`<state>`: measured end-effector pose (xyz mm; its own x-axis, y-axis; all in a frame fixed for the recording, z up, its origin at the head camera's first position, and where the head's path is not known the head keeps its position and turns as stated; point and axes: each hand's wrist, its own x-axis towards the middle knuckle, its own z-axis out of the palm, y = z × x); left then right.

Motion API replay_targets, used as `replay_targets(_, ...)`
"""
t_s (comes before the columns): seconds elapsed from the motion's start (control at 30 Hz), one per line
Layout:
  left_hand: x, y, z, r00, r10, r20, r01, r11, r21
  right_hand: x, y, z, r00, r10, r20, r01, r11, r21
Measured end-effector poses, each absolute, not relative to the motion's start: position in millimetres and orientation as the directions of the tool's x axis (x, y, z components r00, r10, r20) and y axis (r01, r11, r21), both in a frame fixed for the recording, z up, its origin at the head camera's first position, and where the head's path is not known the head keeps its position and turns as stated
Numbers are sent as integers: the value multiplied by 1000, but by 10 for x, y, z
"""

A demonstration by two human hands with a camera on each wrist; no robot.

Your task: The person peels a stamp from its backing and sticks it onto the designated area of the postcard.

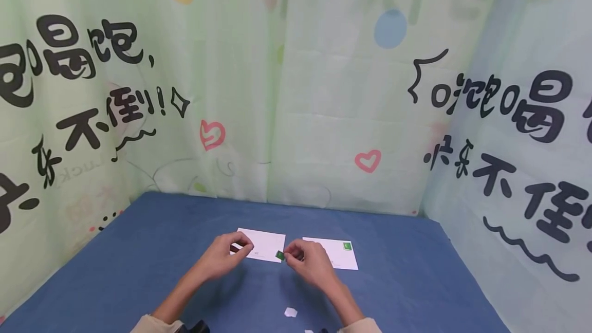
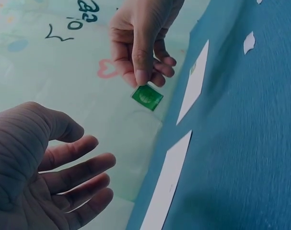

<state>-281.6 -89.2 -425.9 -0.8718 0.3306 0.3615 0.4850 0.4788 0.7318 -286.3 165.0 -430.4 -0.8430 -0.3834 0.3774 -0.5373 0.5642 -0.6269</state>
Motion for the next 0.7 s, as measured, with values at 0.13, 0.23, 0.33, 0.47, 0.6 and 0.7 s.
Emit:
replay_targets(0.13, -2858, -922, -4310, -877, 303, 373, 479, 492, 727, -2904, 1659, -4328, -848, -383, 365, -529, 576, -623)
replay_targets(0.23, -2889, -948, -4341, -886, 276, 372, 463, 504, 729, -2934, 1653, -4341, -854, -378, 358, -520, 591, -617)
replay_targets(0.33, -2911, -970, -4356, -901, 247, 358, 435, 514, 740, -2968, 1642, -4345, -858, -368, 357, -513, 605, -609)
replay_targets(0.47, -2920, -994, -4365, -916, 213, 340, 401, 528, 748, -3009, 1624, -4340, -865, -365, 346, -502, 613, -610)
replay_targets(0.6, -2921, -1004, -4372, -934, 185, 307, 357, 552, 753, -3037, 1600, -4322, -872, -368, 324, -489, 611, -623)
replay_targets(0.7, -2924, -1005, -4388, -950, 162, 268, 312, 570, 760, -3059, 1583, -4315, -879, -362, 309, -475, 616, -628)
